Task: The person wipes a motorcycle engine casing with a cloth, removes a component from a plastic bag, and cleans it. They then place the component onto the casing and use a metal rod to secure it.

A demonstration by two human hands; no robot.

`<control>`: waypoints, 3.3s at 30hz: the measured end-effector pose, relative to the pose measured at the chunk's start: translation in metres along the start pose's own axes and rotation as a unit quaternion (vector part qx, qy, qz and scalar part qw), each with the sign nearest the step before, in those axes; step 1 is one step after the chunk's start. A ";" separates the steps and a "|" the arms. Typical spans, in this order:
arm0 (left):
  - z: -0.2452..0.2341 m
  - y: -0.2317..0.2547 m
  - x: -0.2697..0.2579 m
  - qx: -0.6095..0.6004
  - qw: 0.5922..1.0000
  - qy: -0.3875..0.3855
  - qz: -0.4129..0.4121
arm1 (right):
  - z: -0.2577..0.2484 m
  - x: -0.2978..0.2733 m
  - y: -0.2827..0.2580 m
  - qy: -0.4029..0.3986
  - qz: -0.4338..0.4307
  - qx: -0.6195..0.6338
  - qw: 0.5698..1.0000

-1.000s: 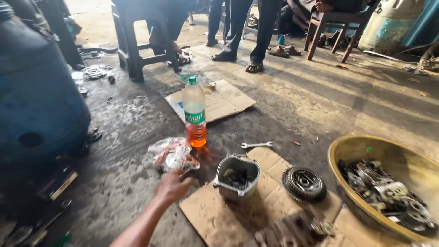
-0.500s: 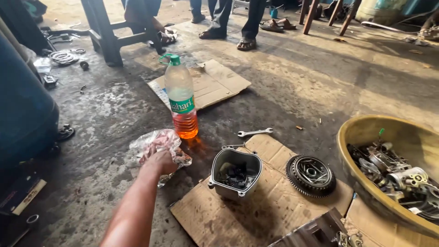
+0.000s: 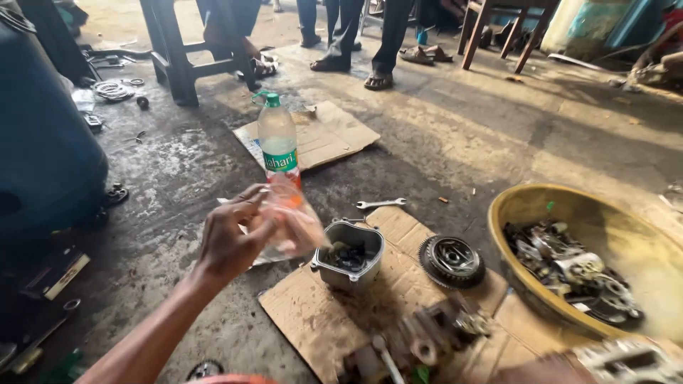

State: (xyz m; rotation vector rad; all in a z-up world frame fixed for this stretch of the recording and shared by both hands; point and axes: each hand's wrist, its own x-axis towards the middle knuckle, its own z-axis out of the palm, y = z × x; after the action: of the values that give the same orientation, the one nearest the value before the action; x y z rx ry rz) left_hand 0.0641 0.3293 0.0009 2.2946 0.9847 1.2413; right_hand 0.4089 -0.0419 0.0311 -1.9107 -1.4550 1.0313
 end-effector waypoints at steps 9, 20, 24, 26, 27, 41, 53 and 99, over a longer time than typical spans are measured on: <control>-0.031 0.197 -0.092 -0.494 0.843 -0.140 -0.159 | 0.067 0.060 -0.095 -0.006 -0.142 0.226 0.964; 0.042 0.258 -0.131 -0.554 0.778 -0.176 -0.238 | 0.013 -0.027 -0.090 0.100 -0.043 0.282 0.953; 0.054 0.273 -0.131 -0.646 0.608 -0.245 -0.390 | -0.020 -0.076 -0.079 0.233 -0.121 0.059 0.963; 0.069 0.298 -0.133 -0.625 0.575 -0.301 -0.433 | -0.023 -0.098 -0.066 0.240 -0.143 0.033 0.959; 0.078 0.317 -0.132 -0.631 0.561 -0.320 -0.430 | -0.024 -0.105 -0.047 0.236 -0.145 0.037 0.960; 0.226 0.548 -0.227 -0.485 0.488 -0.638 -0.346 | -0.049 -0.389 0.137 0.477 0.064 0.129 0.867; 0.277 0.547 -0.329 -0.418 0.563 -0.668 -0.250 | 0.015 -0.427 0.211 0.416 0.248 0.319 0.815; 0.289 0.454 -0.437 0.189 0.613 -0.546 0.538 | 0.155 -0.421 0.210 0.058 0.354 -0.143 0.922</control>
State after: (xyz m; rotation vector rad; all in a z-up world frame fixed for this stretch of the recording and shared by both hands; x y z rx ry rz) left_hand 0.3267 -0.2944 -0.1487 3.1943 -0.7878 -0.4828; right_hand 0.3444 -0.5115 -0.1130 -2.7666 -0.8752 1.0022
